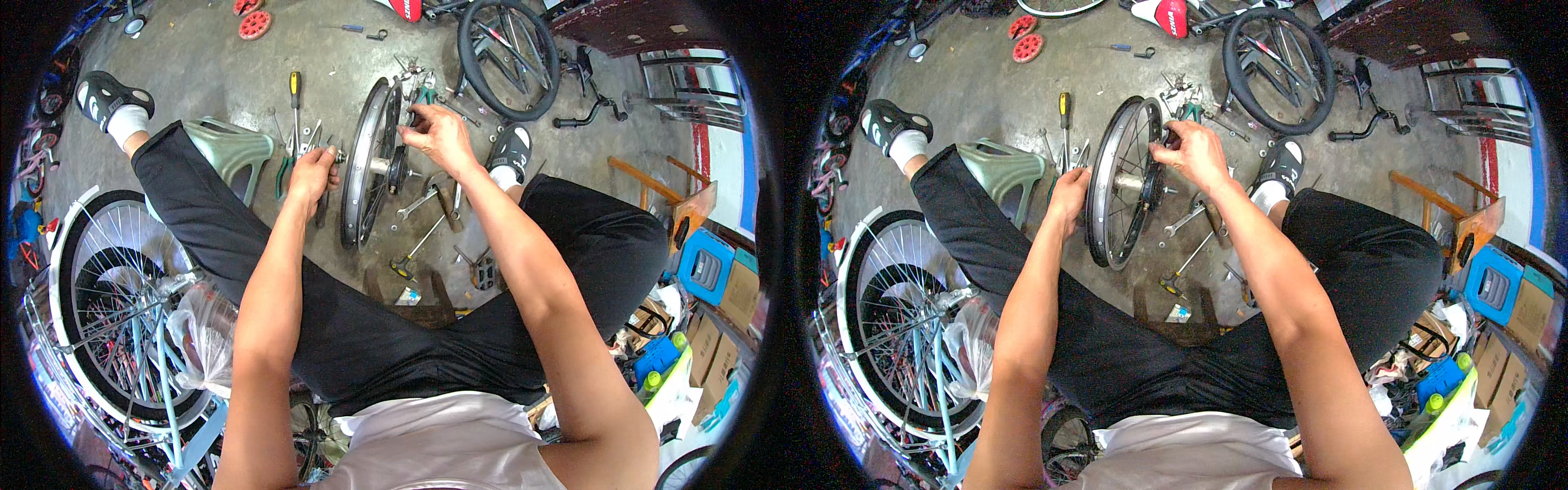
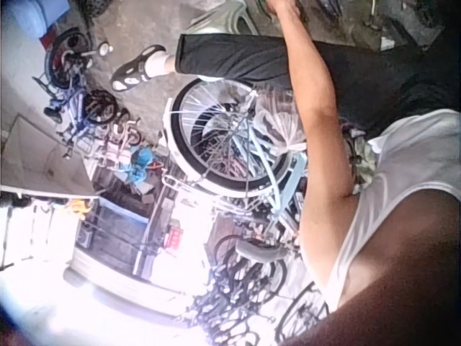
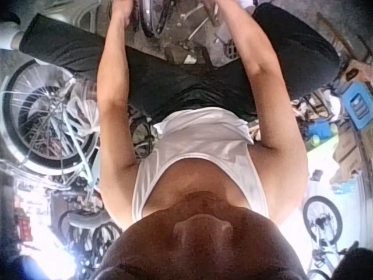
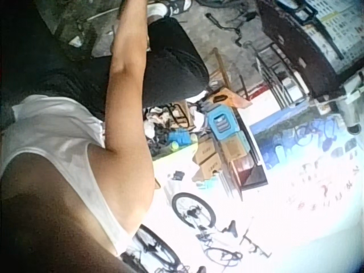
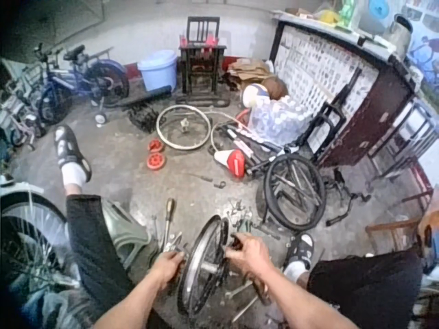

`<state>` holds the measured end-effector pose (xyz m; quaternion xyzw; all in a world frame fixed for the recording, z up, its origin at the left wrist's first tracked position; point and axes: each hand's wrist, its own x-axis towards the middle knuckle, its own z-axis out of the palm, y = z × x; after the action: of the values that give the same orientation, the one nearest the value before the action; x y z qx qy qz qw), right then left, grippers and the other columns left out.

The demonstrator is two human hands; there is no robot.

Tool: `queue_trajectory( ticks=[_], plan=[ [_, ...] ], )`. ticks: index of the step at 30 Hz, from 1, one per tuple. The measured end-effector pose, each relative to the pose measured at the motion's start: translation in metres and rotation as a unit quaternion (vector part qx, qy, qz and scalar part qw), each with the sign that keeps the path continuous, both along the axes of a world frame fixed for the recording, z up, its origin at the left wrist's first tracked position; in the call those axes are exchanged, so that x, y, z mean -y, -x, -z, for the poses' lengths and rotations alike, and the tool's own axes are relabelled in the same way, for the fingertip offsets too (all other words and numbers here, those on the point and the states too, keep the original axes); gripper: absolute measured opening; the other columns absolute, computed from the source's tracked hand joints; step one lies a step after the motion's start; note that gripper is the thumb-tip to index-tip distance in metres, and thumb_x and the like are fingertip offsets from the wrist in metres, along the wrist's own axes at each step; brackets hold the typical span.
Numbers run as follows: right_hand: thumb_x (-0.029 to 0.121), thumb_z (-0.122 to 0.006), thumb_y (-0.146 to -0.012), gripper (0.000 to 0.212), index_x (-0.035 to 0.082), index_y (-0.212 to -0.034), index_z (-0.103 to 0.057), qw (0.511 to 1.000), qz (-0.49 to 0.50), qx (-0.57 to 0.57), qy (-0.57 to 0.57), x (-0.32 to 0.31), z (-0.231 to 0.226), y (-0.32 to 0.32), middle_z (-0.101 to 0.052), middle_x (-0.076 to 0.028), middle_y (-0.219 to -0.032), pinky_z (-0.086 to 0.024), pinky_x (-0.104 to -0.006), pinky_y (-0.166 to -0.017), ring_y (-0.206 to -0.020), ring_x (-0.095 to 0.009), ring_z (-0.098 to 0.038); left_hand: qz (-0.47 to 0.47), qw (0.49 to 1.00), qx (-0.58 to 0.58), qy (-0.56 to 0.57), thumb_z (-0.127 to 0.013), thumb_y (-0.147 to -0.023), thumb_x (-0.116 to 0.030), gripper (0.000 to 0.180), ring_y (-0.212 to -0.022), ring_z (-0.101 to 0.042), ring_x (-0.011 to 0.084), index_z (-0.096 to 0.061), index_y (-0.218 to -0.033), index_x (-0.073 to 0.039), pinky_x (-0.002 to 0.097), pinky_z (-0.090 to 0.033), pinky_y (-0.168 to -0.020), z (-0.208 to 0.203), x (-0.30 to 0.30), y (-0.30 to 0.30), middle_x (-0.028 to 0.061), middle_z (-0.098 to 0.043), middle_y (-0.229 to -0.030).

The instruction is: The person removes the inner tube from a bicycle tire by hand, inspects the interior of the tire casing, and then handles a bicycle wheel hub and spokes assembly.

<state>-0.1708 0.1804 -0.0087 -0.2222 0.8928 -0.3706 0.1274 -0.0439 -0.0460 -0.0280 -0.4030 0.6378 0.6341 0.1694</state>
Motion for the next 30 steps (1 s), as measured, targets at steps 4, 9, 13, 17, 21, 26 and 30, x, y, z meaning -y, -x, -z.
queue_trajectory(
  ticks=[4, 9, 13, 17, 21, 26, 30],
  plan=[
    [0.041, -0.076, -0.073, 0.051, -0.001, -0.102, -0.069, 1.000, 0.028, 0.007, 0.004, -0.004, -0.001, 0.002, -0.067, -0.016, -0.083, -0.052, -0.0399, -0.071, -0.075, -0.030, -0.067, -0.014, 0.996, -0.048, 0.077, -0.054, -0.099, -0.045, 0.047, -0.085, -0.060, 0.0150, -0.062, -0.113, -0.001, 0.0302, -0.048, -0.075, -0.006, 0.002, 0.002, 0.0071, -0.065, -0.095],
    [0.041, -0.077, -0.071, 0.054, -0.003, -0.102, -0.069, 0.998, 0.046, -0.037, -0.016, -0.004, -0.007, 0.012, -0.067, -0.017, -0.085, -0.052, -0.0405, -0.072, -0.076, -0.031, -0.067, 0.000, 0.966, -0.253, 0.047, -0.057, -0.097, -0.029, 0.039, -0.099, -0.059, 0.0143, -0.057, -0.126, -0.003, 0.0313, -0.047, -0.090, -0.054, 0.006, -0.006, 0.0067, -0.064, -0.110],
    [0.040, -0.077, -0.071, 0.055, -0.002, -0.105, -0.068, 0.996, 0.035, -0.068, -0.039, 0.003, -0.016, 0.016, -0.067, -0.017, -0.088, -0.053, -0.0413, -0.074, -0.078, -0.031, -0.067, 0.138, 0.902, -0.317, 0.258, -0.074, -0.081, -0.021, 0.043, -0.091, -0.061, 0.0230, -0.060, -0.117, -0.001, 0.0347, -0.049, -0.083, -0.074, -0.016, -0.007, 0.0098, -0.064, -0.102],
    [0.039, -0.078, -0.070, 0.056, -0.002, -0.108, -0.067, 0.995, 0.042, -0.072, -0.049, 0.002, -0.016, 0.013, -0.068, -0.018, -0.090, -0.054, -0.0410, -0.076, -0.081, -0.031, -0.068, 0.181, 0.854, -0.321, 0.368, -0.079, -0.079, -0.028, 0.043, -0.088, -0.061, 0.0335, -0.062, -0.103, 0.003, 0.0382, -0.048, -0.078, -0.078, -0.023, -0.003, 0.0166, -0.061, -0.095],
    [0.037, -0.079, -0.071, 0.055, -0.001, -0.108, -0.068, 0.989, 0.038, -0.123, -0.069, 0.000, -0.017, 0.016, -0.068, -0.015, -0.087, -0.054, -0.0379, -0.072, -0.078, -0.027, -0.069, 0.193, 0.846, -0.344, 0.359, -0.079, -0.079, -0.026, 0.038, -0.087, -0.061, 0.0339, -0.064, -0.098, 0.004, 0.0392, -0.049, -0.077, -0.071, -0.022, -0.008, 0.0160, -0.061, -0.094],
    [0.034, -0.079, -0.069, 0.055, -0.001, -0.110, -0.067, 0.988, 0.036, -0.144, -0.052, 0.007, -0.017, 0.010, -0.068, -0.015, -0.088, -0.056, -0.0366, -0.073, -0.076, -0.026, -0.069, 0.111, 0.866, -0.350, 0.341, -0.077, -0.080, -0.020, 0.030, -0.070, -0.055, 0.0276, -0.059, -0.085, 0.004, 0.0362, -0.044, -0.066, -0.078, -0.028, -0.005, 0.0121, -0.053, -0.077],
    [0.027, -0.081, -0.065, 0.057, 0.000, -0.112, -0.062, 0.979, -0.059, -0.189, -0.047, 0.033, -0.028, -0.011, -0.066, -0.014, -0.090, -0.057, -0.0380, -0.073, -0.079, -0.028, -0.069, 0.077, 0.855, -0.343, 0.382, -0.077, -0.080, -0.017, 0.029, -0.065, -0.050, 0.0256, -0.057, -0.079, 0.004, 0.0360, -0.042, -0.061, -0.081, -0.028, 0.000, 0.0116, -0.049, -0.072]
  ],
)
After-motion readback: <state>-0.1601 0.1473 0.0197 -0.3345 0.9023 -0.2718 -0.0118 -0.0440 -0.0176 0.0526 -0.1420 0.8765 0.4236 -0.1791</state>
